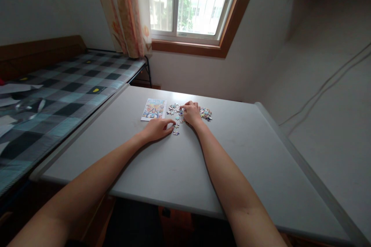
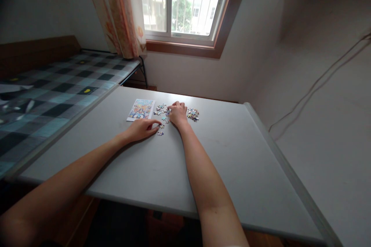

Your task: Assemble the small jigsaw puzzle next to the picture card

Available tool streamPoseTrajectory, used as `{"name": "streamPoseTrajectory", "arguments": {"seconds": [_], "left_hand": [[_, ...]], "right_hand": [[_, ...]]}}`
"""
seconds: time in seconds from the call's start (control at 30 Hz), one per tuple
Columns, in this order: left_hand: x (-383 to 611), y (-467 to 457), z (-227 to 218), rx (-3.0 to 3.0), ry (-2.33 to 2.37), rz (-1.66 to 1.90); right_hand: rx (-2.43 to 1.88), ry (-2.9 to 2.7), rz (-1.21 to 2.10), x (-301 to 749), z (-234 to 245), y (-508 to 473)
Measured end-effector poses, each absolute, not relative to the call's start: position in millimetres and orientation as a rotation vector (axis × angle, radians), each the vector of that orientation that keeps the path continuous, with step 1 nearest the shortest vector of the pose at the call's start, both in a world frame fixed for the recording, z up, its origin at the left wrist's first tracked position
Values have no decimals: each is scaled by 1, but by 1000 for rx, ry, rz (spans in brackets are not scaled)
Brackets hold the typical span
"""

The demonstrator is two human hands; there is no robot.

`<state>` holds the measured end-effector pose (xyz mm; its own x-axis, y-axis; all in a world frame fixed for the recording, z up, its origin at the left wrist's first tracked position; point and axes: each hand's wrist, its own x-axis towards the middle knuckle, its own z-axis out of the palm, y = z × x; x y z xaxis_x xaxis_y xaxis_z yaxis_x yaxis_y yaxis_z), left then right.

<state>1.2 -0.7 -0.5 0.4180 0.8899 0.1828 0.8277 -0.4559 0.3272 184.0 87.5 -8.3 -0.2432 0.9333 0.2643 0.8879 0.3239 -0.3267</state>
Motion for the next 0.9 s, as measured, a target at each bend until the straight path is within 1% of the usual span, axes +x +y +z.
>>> {"name": "streamPoseTrajectory", "arguments": {"seconds": [0.23, 0.6, 0.9], "left_hand": [[1, -1, 1, 2477, 1520, 493], [1, -1, 0, 2464, 1524, 492], [1, -1, 0, 2467, 1524, 495]], "right_hand": [[-1682, -2120, 141, 185, -10, 89], [-1679, -2044, 165, 187, -4, 86], [-1691, -2081, 124, 188, -7, 86]]}}
